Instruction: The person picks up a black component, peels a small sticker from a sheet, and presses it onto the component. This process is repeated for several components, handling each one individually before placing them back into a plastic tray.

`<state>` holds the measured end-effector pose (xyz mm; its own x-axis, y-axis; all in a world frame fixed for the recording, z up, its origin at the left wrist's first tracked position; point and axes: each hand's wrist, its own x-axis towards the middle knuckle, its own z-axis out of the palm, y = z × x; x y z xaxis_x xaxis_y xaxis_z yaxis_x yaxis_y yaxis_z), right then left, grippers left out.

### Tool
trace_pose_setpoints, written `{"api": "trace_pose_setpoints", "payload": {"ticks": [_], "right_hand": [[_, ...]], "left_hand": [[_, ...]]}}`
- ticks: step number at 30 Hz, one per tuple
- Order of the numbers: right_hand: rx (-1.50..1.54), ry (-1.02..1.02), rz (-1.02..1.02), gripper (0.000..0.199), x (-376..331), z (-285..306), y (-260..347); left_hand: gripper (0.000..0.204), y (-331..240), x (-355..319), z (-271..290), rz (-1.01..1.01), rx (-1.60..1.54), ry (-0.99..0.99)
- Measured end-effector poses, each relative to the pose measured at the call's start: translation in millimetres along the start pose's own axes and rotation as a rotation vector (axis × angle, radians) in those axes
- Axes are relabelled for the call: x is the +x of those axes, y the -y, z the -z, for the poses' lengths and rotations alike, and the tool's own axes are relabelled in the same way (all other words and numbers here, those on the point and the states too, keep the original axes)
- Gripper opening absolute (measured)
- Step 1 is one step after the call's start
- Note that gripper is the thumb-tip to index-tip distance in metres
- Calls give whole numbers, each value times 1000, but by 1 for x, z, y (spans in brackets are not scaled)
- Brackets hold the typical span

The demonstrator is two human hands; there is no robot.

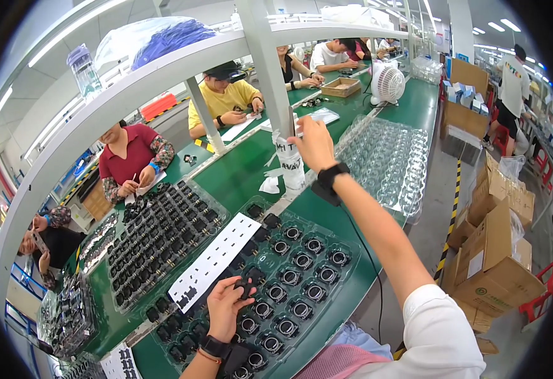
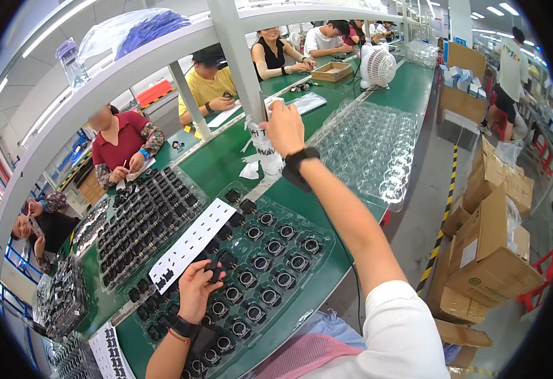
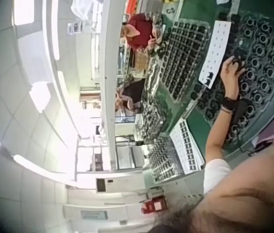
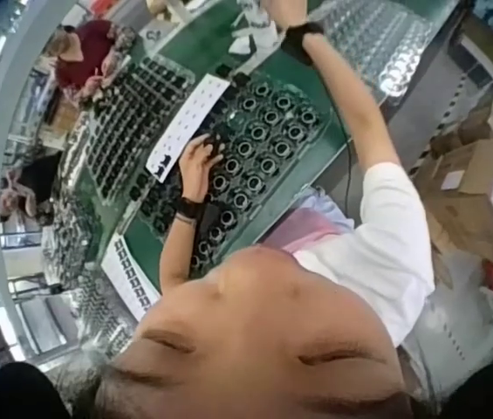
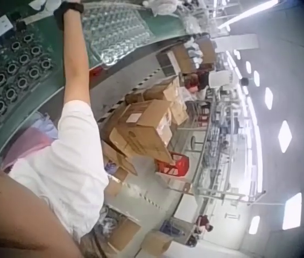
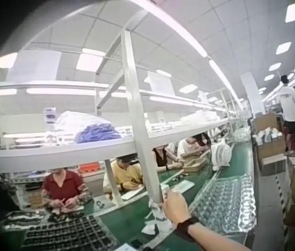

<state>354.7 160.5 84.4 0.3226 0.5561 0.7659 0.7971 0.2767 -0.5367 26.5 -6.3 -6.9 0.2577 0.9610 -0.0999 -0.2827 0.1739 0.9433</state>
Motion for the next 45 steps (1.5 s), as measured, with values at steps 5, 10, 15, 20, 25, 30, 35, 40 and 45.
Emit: {"api": "trace_pose_setpoints", "payload": {"ticks": [5,10,15,20,25,30,35,40,45], "right_hand": [[111,385,445,26,-100,9,110],[395,865,406,19,-186,-5,136],[498,807,457,21,-187,-2,131],[491,753,482,19,-194,-7,128],[496,781,424,18,-192,-3,130],[409,750,488,23,-190,-3,126],[474,733,552,28,-188,-10,123],[455,695,579,23,-188,-8,119],[467,596,653,11,-196,-27,116]], "left_hand": [[25,-3,4,4,-1,-14,-22],[19,15,10,13,-53,-130,-58],[14,2,3,-4,-44,-43,-99],[18,2,3,2,14,-79,-138],[24,6,5,5,-15,-81,-123],[23,7,6,4,-18,-113,-100],[19,6,8,8,-6,-70,-96],[17,4,5,-2,-24,-30,-79],[20,9,3,4,-38,29,-153]]}}
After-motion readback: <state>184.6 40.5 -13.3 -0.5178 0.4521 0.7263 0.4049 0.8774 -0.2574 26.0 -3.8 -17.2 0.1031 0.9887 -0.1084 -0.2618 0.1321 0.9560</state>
